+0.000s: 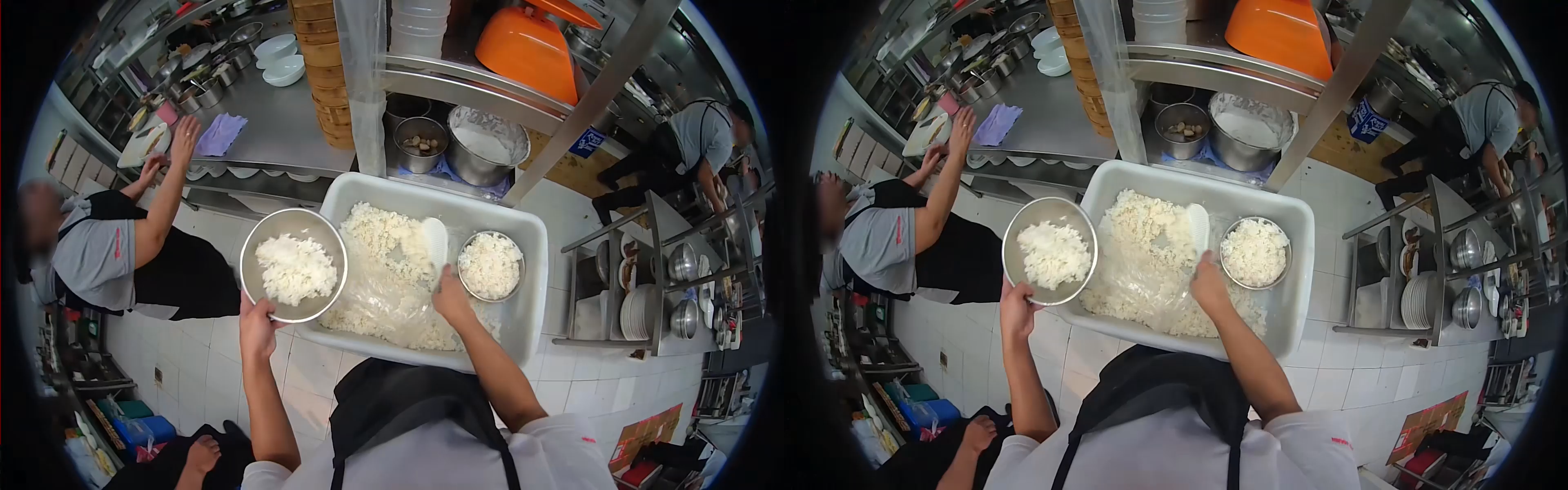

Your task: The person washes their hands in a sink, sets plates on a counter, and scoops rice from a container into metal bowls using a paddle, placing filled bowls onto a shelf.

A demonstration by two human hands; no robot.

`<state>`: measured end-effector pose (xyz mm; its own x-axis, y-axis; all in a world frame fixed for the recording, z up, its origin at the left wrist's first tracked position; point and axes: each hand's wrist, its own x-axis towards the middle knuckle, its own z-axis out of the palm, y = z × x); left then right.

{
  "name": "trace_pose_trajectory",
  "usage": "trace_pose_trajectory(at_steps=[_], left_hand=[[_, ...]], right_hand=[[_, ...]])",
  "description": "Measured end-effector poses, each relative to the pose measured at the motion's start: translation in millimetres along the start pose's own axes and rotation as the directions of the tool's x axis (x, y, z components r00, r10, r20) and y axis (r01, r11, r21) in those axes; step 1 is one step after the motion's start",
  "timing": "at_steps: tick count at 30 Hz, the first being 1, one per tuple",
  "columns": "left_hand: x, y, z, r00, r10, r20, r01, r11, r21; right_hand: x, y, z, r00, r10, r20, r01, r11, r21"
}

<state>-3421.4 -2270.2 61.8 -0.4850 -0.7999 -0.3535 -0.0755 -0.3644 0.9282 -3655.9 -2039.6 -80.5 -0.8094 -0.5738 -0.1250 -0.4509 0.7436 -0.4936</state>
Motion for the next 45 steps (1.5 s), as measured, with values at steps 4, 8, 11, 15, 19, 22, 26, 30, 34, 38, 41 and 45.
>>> trace_pose_trajectory(at_steps=[4, 8, 11, 15, 19, 22, 26, 30, 34, 38, 41, 45], left_hand=[[-26.5, -1.4, -17.6, 0.998, 0.005, -0.066, -0.012, 0.995, -0.095], [-34.1, -12.3, -28.9, 0.996, -0.009, -0.084, -0.002, 0.993, -0.122], [-29.3, -31.3, -46.3, 0.992, -0.031, -0.119, 0.022, 0.997, -0.072], [-21.8, -39.9, -44.5, 0.990, -0.051, -0.135, 0.035, 0.992, -0.120], [-1.4, -44.0, -38.3, 1.000, -0.021, 0.001, 0.021, 0.993, -0.117], [17.4, -38.4, -19.1, 0.999, -0.016, 0.052, 0.021, 0.996, -0.092], [36.6, -28.6, 9.9, 0.997, -0.013, 0.076, 0.017, 0.998, -0.057], [72.3, -31.5, 40.5, 0.992, 0.014, 0.124, -0.003, 0.996, -0.086], [106.2, -46.1, 80.7, 0.984, 0.085, 0.159, -0.082, 0.996, -0.024], [122.7, -58.4, 111.5, 0.962, 0.154, 0.224, -0.165, 0.986, 0.029], [116.9, -69.7, 123.8, 0.959, 0.111, 0.261, -0.127, 0.991, 0.046], [102.6, -81.2, 132.7, 0.930, -0.030, 0.367, -0.011, 0.994, 0.108]], right_hand=[[45.6, -28.1, 12.9, 0.922, 0.036, 0.386, -0.249, 0.817, 0.520], [73.0, -36.2, 23.6, 0.885, -0.084, 0.458, -0.255, 0.737, 0.626], [78.9, -22.4, 48.4, 0.904, -0.053, 0.424, -0.271, 0.695, 0.665], [68.0, -2.7, 37.4, 0.921, -0.079, 0.382, -0.158, 0.821, 0.549], [51.1, 3.6, 11.1, 0.951, 0.016, 0.309, -0.249, 0.630, 0.735], [34.9, 7.7, -18.8, 0.907, -0.095, 0.409, -0.265, 0.626, 0.733], [6.6, 12.4, -49.6, 0.896, -0.150, 0.418, -0.233, 0.642, 0.730], [-19.7, 31.5, -58.1, 0.924, -0.099, 0.369, -0.233, 0.618, 0.751], [-49.2, 33.2, -91.9, 0.917, -0.031, 0.399, -0.252, 0.728, 0.637], [-69.9, 24.9, -118.7, 0.941, -0.094, 0.326, -0.145, 0.757, 0.637], [-70.4, -2.6, -148.5, 0.926, -0.087, 0.368, -0.190, 0.735, 0.651], [-61.8, -28.0, -159.2, 0.950, 0.007, 0.313, -0.224, 0.712, 0.665]])
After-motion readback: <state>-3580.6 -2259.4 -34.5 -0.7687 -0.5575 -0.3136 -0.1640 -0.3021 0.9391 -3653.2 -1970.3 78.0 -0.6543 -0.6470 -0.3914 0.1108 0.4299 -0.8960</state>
